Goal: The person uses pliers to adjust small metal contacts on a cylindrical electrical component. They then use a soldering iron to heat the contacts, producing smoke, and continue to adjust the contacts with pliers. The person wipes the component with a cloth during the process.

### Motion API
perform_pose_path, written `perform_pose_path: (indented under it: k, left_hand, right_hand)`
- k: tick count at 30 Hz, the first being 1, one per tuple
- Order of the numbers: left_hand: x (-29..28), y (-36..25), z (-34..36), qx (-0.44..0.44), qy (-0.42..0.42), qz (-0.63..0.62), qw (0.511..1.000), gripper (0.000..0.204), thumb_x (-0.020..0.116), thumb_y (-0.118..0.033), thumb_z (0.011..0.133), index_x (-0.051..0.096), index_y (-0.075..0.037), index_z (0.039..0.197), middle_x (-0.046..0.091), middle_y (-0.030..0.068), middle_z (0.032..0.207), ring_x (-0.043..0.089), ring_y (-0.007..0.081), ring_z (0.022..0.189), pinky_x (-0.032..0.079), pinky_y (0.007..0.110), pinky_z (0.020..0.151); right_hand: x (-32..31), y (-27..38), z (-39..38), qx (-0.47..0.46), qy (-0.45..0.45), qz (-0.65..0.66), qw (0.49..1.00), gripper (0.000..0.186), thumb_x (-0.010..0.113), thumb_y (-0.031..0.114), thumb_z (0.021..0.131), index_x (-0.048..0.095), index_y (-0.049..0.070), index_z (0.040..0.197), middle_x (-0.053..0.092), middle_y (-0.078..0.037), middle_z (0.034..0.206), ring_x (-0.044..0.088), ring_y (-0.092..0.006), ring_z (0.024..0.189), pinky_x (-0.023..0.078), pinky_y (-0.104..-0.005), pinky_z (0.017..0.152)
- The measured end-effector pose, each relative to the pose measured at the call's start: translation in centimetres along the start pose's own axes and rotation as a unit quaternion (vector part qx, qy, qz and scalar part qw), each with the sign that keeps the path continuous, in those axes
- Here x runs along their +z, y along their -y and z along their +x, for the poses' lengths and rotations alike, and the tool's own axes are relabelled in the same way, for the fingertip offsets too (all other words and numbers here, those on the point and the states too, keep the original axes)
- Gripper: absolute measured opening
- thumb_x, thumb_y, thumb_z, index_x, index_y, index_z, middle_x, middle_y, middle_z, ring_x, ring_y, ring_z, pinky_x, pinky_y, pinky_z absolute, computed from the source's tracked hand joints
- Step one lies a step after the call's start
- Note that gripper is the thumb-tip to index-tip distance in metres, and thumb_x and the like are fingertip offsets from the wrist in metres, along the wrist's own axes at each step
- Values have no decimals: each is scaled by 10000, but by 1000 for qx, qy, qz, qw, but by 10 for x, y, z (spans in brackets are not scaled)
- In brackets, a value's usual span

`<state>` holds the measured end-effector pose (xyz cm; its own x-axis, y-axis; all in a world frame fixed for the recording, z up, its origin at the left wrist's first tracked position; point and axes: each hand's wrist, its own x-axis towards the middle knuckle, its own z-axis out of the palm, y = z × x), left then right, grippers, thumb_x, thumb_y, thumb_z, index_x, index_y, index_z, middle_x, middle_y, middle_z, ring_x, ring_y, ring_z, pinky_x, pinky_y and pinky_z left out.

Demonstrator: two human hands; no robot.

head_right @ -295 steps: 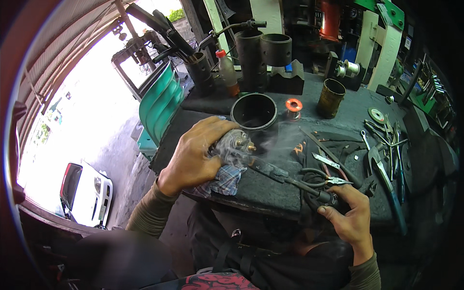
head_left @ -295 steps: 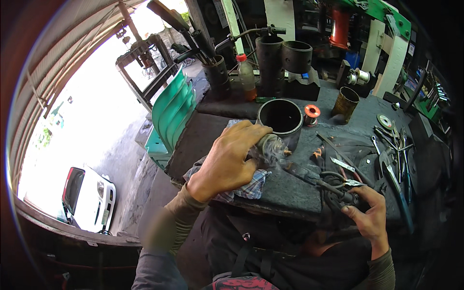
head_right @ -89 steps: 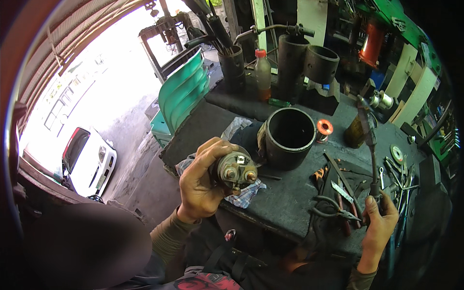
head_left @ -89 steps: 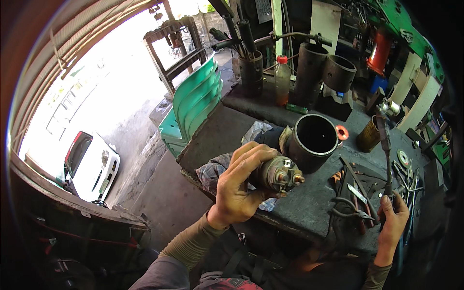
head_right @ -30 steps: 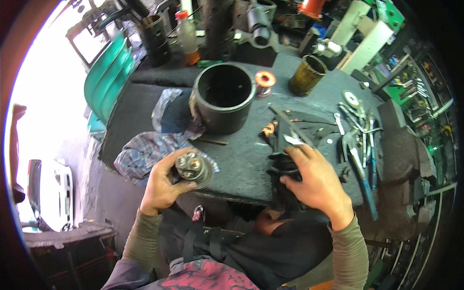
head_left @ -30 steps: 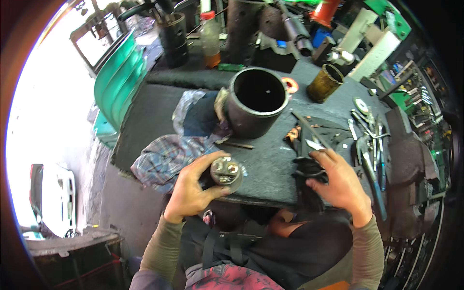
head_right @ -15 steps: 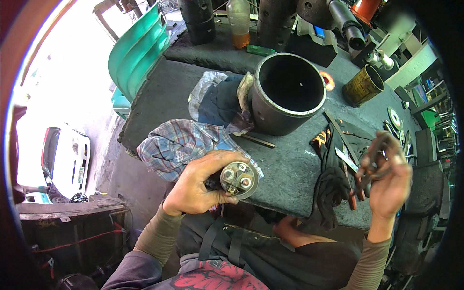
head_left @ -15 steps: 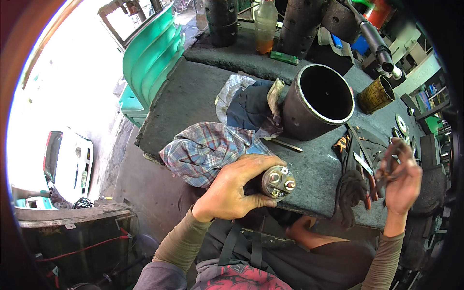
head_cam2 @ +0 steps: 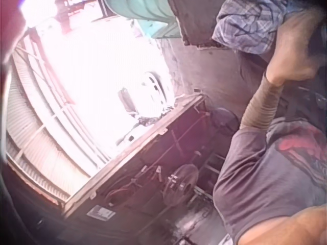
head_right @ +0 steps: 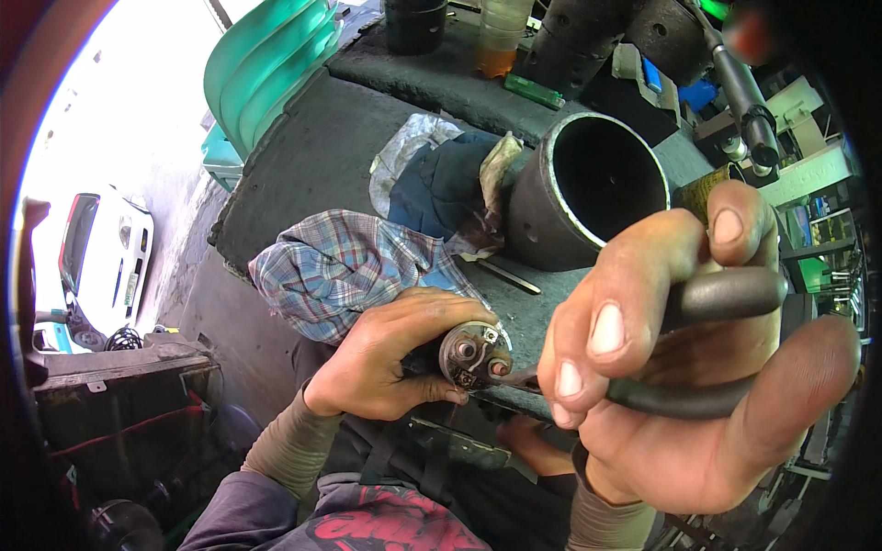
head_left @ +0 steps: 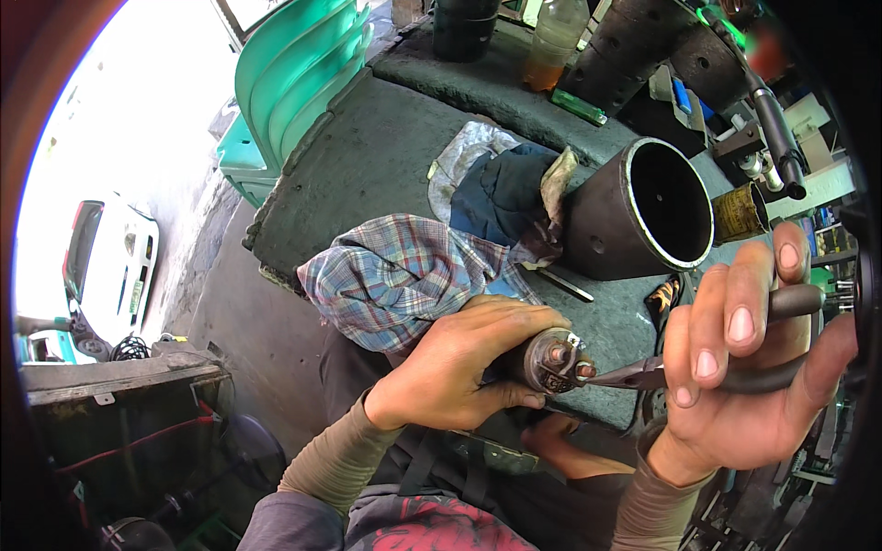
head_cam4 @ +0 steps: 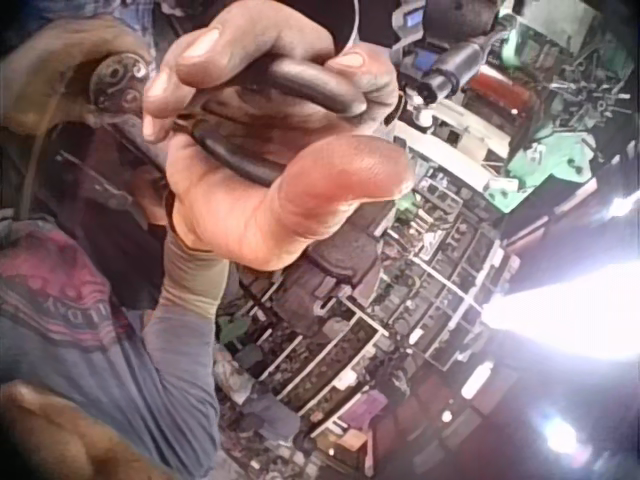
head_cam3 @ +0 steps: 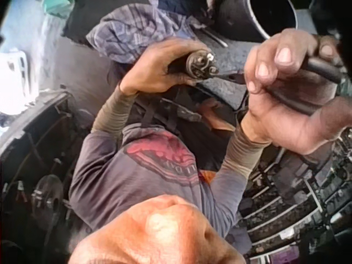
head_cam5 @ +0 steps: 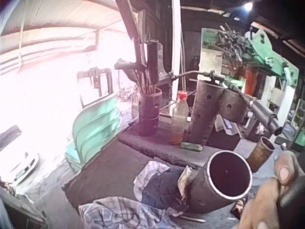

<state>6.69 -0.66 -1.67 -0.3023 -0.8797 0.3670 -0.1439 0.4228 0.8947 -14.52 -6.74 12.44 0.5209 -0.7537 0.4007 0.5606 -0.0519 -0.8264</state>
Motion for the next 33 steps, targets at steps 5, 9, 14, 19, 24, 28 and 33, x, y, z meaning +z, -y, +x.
perform_pose_path:
  k: [5, 9, 14, 19, 24, 28, 33]
  left_hand:
    - [-1, -2, 1, 1, 5, 0, 1000, 787, 986, -230, 723, 674, -13, 1411, 734, 182, 1344, 688, 416, 1275, 505, 511, 1126]
    - [-2, 0, 1, -10, 18, 1, 1000, 787, 949, -204, 737, 642, -47, 1443, 719, 184, 1337, 665, 423, 1280, 492, 493, 1128]
    - [-1, 1, 1, -11, 19, -11, 1000, 787, 952, -213, 734, 646, -37, 1437, 722, 189, 1330, 673, 428, 1270, 498, 498, 1124]
    - [-1, 1, 0, -14, 19, -26, 999, 785, 962, -202, 735, 650, -30, 1435, 720, 191, 1347, 673, 426, 1279, 497, 499, 1126]
    - [-2, -3, -2, -40, 24, -23, 999, 789, 966, -171, 724, 651, -22, 1431, 723, 194, 1341, 673, 424, 1281, 496, 498, 1127]
    - [-3, -7, 0, -49, 33, -11, 998, 780, 963, -144, 714, 657, -17, 1420, 729, 197, 1323, 673, 427, 1276, 495, 500, 1123]
    - [-4, -6, -1, -56, 39, -20, 997, 773, 963, -141, 709, 665, -17, 1411, 731, 200, 1314, 675, 431, 1265, 495, 502, 1117]
  right_hand:
    - [1, -4, 7, 12, 20, 11, 1000, 476, 491, 509, 1159, 450, 36, 1168, 578, -186, 1024, 629, -268, 823, 549, -359, 533]
    - [-2, -10, 6, 34, 27, 26, 999, 513, 467, 560, 1154, 475, 48, 1138, 606, -220, 1067, 657, -274, 845, 548, -351, 552]
    - [-3, -27, 5, 36, 39, 65, 996, 548, 410, 623, 1151, 449, 79, 1102, 610, -235, 1038, 654, -258, 795, 550, -337, 594]
    - [13, -25, 9, 50, 19, 6, 999, 551, 374, 648, 1151, 408, 106, 1059, 597, -227, 966, 607, -230, 694, 538, -331, 605]
    - [16, -28, 7, 47, -12, 31, 998, 548, 373, 644, 1153, 416, 106, 1058, 591, -215, 897, 585, -218, 653, 524, -327, 596]
    - [12, -38, 4, -2, -6, 65, 998, 540, 379, 640, 1153, 425, 110, 1057, 580, -198, 834, 557, -205, 634, 505, -315, 578]
    - [19, -32, 7, 5, -30, 43, 999, 546, 399, 653, 1143, 431, 115, 1058, 570, -185, 794, 492, -180, 589, 478, -306, 536]
